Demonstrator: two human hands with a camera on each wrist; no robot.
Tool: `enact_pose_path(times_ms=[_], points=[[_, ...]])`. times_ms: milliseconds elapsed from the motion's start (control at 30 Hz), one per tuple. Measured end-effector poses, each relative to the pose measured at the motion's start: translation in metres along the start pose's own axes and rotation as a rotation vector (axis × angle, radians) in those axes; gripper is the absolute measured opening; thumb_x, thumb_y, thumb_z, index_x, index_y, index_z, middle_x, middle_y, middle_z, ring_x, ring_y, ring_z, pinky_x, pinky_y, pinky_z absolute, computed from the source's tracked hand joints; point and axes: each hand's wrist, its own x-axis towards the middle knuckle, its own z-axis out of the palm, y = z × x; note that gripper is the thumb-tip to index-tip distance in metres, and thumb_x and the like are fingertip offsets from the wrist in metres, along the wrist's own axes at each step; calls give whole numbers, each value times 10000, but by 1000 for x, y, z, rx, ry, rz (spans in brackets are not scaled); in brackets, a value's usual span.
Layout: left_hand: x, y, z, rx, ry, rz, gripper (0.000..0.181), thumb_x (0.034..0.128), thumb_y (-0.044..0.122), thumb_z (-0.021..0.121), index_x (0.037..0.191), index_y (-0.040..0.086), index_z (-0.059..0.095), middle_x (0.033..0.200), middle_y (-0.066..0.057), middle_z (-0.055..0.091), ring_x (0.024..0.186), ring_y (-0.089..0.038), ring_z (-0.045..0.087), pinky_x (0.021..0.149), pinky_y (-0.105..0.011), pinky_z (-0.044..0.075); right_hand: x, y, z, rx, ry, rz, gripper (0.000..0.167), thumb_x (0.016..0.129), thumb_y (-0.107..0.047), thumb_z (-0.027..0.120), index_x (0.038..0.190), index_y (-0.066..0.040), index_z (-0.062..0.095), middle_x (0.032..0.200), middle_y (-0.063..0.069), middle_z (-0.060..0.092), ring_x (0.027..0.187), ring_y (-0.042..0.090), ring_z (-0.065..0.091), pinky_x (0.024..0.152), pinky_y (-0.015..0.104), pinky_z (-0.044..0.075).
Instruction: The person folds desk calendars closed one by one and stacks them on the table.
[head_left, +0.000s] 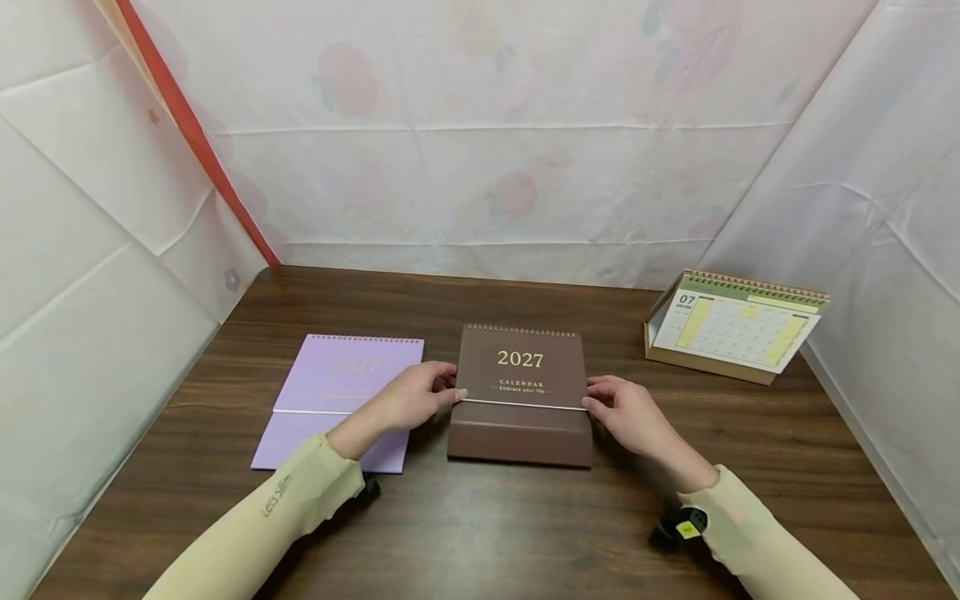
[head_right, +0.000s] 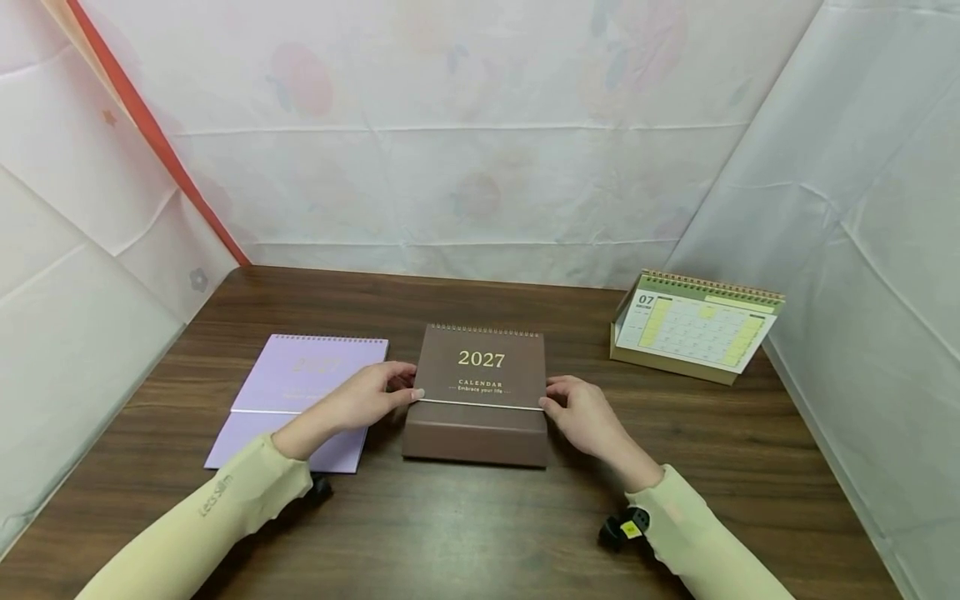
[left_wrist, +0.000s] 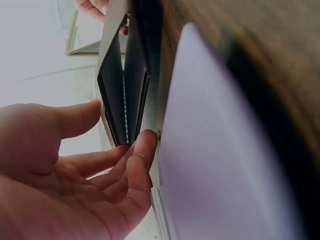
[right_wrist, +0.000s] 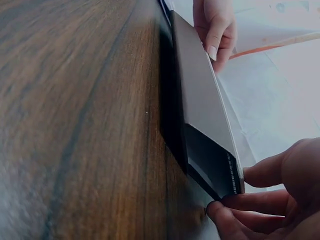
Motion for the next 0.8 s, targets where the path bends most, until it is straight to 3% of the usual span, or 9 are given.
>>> enact_pose_path(times_ms=[167, 300, 600, 800], points=[[-1, 0, 0, 57, -12, 6, 477, 976, 274, 653, 1294, -76, 591, 1116, -119, 624, 921, -192, 605, 880, -418, 491, 1, 2, 0, -12, -39, -22, 251, 968, -134, 645, 1112, 59, 718, 1239, 194, 651, 1207, 377, 574, 996, 538, 435], [-1, 0, 0, 50, -20, -3, 468, 977, 280, 651, 1278, -75, 596, 1109, -113, 616, 937, -193, 595, 887, -417, 488, 3, 2, 0, -20, -48, -29, 239, 969, -128, 641, 1101, 52, 724, 1242, 188, 650, 1207, 374, 575, 1002, 535, 431], [4, 0, -1, 90, -35, -21, 435, 967, 296, 671, 1230, -48, 629, 1035, -65, 618, 915, -187, 582, 866, -402, 481, 4, 0, -2, -88, -41, -43, 232, 945, -166, 677, 1077, 14, 740, 1179, 150, 678, 1146, 350, 612, 971, 516, 456], [3, -3, -4, 122, -25, -1, 325, 949, 289, 696, 1136, 23, 685, 934, 15, 645, 836, -124, 587, 796, -362, 494, -1, -3, -7, -97, -39, -51, 234, 933, -169, 696, 1097, -6, 732, 1141, 138, 689, 1081, 327, 639, 913, 516, 488]])
